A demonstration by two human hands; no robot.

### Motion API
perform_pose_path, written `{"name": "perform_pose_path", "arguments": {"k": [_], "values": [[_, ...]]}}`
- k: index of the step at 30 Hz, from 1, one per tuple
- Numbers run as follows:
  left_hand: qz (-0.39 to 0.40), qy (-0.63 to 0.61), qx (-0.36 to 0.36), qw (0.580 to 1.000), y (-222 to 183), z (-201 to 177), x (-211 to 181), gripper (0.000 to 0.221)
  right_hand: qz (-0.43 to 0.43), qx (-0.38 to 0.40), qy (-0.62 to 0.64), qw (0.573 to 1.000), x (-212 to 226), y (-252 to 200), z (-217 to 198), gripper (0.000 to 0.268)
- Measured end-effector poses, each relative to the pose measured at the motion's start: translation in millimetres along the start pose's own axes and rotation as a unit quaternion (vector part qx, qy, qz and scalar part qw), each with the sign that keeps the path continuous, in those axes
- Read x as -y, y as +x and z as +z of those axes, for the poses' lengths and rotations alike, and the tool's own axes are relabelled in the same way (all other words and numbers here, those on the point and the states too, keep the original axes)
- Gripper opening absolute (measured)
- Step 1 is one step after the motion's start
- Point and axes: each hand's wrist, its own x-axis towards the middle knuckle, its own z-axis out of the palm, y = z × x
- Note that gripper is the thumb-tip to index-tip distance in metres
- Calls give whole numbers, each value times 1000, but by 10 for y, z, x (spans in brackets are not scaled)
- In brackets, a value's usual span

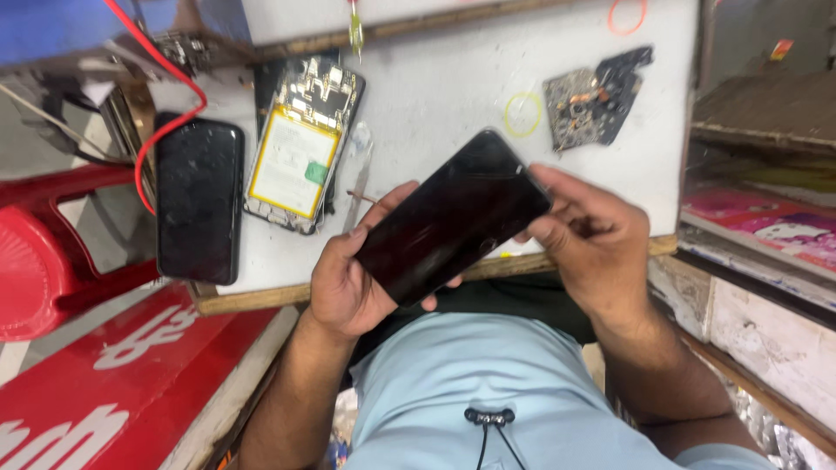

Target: The person disassembles a smartphone by prying open the back cover and removing the battery. They then use a metal spudger to separate the screen assembly from the frame and remove the display. The phone is left in a disassembled state with components laid out on the workbench.

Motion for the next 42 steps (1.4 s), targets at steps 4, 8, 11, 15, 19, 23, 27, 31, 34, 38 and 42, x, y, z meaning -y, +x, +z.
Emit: {"name": "perform_pose_path", "arguments": {"k": [4,8,11,15,19,23,27,31,34,38,42], "values": [[-5,-2,-3,1000,-23,55,-7,74,9,-5,116,993,-67,85,25,45],[4,-17,6,1000,-1,128,-27,74,3,-1,121,993,-75,124,62,41],[11,-24,10,1000,-22,154,-48,74,-3,5,115,993,-59,175,100,40],[28,-4,20,999,-121,131,-27,68,3,14,90,996,-78,187,183,36],[47,-1,19,999,-154,137,3,68,25,23,85,996,-99,208,224,35],[54,-17,38,998,-130,145,59,73,47,17,92,995,-136,211,190,35],[38,5,35,999,-128,203,83,80,92,7,134,987,-166,238,129,34],[23,160,17,987,-177,346,65,85,104,-4,198,975,-186,296,77,36],[40,252,27,967,-193,457,60,86,104,-8,213,972,-206,315,58,35],[62,287,32,955,-201,566,105,82,99,4,206,973,-213,313,73,35],[36,412,7,910,-228,606,87,80,101,1,205,974,-223,317,93,34]]}}
